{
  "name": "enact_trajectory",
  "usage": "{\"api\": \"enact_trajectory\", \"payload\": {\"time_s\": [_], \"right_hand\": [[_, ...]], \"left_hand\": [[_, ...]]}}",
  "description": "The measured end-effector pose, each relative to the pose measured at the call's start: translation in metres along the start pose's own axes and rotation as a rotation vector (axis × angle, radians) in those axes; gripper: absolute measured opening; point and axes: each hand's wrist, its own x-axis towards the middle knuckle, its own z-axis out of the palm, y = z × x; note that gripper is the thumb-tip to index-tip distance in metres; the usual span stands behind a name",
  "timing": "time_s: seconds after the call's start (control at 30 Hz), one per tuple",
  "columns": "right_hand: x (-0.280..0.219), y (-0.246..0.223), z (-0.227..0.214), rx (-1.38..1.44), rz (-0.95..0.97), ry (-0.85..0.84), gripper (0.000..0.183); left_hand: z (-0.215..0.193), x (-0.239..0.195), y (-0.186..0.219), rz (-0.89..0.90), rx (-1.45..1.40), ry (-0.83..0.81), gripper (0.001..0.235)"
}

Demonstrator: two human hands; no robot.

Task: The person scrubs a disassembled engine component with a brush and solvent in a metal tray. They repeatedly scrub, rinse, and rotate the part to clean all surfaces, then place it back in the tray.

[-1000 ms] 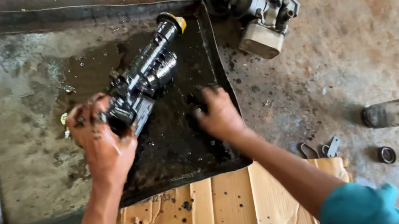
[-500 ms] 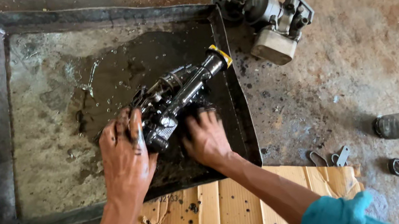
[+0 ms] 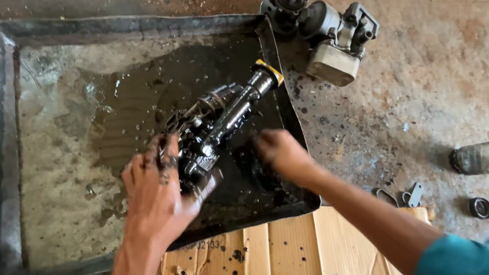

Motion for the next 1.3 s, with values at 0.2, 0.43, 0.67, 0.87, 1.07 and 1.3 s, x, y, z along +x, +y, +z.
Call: {"api": "enact_trajectory", "payload": {"time_s": [0.2,0.43,0.67,0.87,1.07,1.3], "right_hand": [[0.016,-0.066,-0.065,0.862,0.304,-0.294,0.034],[0.067,-0.159,-0.054,0.696,0.277,-0.146,0.035],[0.096,-0.158,-0.045,0.394,0.130,-0.097,0.038],[0.075,-0.101,-0.068,0.448,0.222,-0.114,0.052],[0.015,-0.017,-0.036,-0.322,0.045,-0.031,0.049],[0.000,0.026,0.038,-0.608,-0.347,0.032,0.049]], "left_hand": [[-0.016,0.022,0.019,-0.173,0.219,-0.260,0.109],[-0.010,0.075,0.030,0.079,0.077,-0.169,0.098],[0.008,0.075,0.031,0.073,0.164,-0.116,0.080],[0.013,0.071,0.039,0.004,0.226,-0.101,0.070],[0.007,0.069,0.046,-0.082,0.191,-0.166,0.086],[-0.006,0.096,0.042,-0.160,0.013,-0.350,0.119]]}}
